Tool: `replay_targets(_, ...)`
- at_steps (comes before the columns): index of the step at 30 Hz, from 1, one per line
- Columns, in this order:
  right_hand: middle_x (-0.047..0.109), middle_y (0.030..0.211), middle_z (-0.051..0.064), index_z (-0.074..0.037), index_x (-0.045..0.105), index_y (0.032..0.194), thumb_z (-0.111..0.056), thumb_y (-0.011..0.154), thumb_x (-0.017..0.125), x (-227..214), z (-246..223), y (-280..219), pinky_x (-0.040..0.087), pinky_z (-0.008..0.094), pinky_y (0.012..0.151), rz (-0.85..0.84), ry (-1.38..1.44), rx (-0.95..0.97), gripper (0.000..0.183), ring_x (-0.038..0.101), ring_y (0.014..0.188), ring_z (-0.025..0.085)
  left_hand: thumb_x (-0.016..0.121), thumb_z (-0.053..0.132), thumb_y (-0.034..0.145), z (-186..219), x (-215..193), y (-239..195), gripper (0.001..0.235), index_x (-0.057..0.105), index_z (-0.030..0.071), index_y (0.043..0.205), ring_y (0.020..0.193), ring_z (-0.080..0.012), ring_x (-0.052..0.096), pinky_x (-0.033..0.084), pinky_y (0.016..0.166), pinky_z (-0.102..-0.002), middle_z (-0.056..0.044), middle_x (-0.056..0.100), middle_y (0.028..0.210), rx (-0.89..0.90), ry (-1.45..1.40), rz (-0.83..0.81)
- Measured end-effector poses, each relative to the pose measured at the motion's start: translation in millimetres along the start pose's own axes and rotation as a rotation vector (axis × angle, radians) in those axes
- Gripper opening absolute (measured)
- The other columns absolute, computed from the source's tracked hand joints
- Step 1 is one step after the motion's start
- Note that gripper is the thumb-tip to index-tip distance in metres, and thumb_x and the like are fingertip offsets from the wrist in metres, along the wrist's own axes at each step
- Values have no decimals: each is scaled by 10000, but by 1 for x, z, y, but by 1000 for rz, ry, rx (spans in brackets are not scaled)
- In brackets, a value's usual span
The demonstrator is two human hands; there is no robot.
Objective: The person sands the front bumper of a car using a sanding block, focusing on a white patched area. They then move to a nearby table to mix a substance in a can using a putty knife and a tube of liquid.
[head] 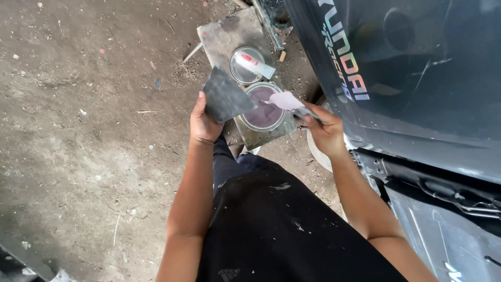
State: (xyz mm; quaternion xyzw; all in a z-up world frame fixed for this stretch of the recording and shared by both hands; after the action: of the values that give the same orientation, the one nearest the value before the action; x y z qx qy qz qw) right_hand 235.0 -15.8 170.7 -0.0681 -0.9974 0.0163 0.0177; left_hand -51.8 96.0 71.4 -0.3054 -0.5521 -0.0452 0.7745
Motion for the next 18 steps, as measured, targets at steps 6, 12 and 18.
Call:
replay_targets(6,718,1308,158,15,673,1347,-8,1056,665,-21,-59,-24,538,277,941,92,-167,-190,292,667,1097,154,628,330,997,-23,-1,32,460,602,-1,1315,1214,-301,668,513,1103,-484,-144,678,1318,17,219,166)
replay_targets(12,684,1366,163,-45,673,1326,-11,1047,686,-11,-123,-33,535,336,1096,68,-221,-449,281,662,1266,259,531,369,1065,-63,-3,54,436,620,2,1284,1028,-252,717,558,1000,-452,-137,741,1123,80,1102,362)
replay_targets(18,661,1409,176,-193,697,1303,9,998,674,1,-94,-19,567,452,1151,-203,-210,-544,366,641,1389,344,474,310,980,-69,137,-13,330,504,132,1256,954,-269,694,578,835,-574,-85,671,1070,-311,340,278)
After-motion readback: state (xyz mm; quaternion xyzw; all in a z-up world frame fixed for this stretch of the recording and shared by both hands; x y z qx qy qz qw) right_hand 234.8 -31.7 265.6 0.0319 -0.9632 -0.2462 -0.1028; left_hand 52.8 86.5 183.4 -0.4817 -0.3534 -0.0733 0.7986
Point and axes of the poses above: each hand's wrist, its own y-axis towards the middle knuckle, its own x-axis out of the palm, z = x × y, the point moved 4 cm from there along y, towards the middle knuckle
